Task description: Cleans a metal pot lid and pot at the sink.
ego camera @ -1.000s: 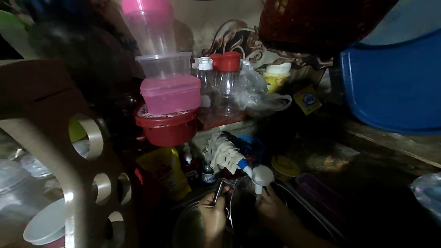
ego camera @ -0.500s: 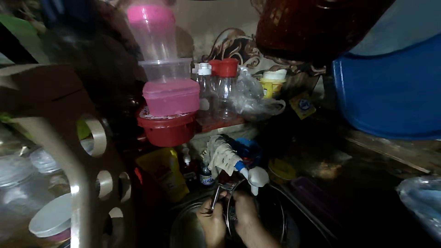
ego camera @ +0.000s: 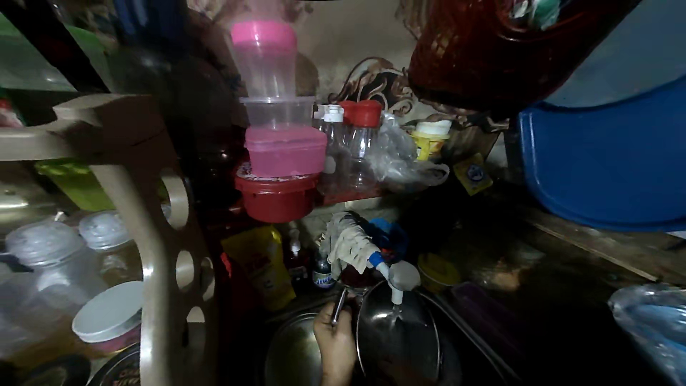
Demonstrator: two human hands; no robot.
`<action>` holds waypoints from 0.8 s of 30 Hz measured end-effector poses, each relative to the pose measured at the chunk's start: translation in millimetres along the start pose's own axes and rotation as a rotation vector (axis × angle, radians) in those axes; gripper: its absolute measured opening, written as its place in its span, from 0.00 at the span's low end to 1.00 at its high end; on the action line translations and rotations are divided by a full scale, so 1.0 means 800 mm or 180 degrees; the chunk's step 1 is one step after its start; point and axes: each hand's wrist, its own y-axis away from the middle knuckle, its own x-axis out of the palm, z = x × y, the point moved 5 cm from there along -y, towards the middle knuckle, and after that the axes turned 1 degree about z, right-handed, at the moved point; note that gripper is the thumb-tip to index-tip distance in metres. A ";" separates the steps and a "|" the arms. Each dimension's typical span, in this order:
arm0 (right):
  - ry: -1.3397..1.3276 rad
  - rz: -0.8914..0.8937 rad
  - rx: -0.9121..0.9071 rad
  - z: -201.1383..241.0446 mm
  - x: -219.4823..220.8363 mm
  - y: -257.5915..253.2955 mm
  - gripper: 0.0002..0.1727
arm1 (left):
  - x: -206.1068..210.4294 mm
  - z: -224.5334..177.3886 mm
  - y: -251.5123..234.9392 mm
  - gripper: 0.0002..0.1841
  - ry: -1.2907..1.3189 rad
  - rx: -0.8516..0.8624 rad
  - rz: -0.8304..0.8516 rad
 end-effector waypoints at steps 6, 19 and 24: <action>0.2091 -0.0571 -0.0818 -0.059 -0.052 -0.015 0.18 | 0.007 -0.002 -0.014 0.11 0.0107 0.0065 0.0213; 0.1638 -0.0447 0.0329 -0.022 -0.025 -0.009 0.22 | -0.002 -0.001 0.002 0.08 0.0179 0.0294 -0.0362; 0.0073 -0.0125 0.0882 0.025 0.014 -0.025 0.24 | -0.002 -0.004 0.008 0.09 0.0126 0.0407 -0.0428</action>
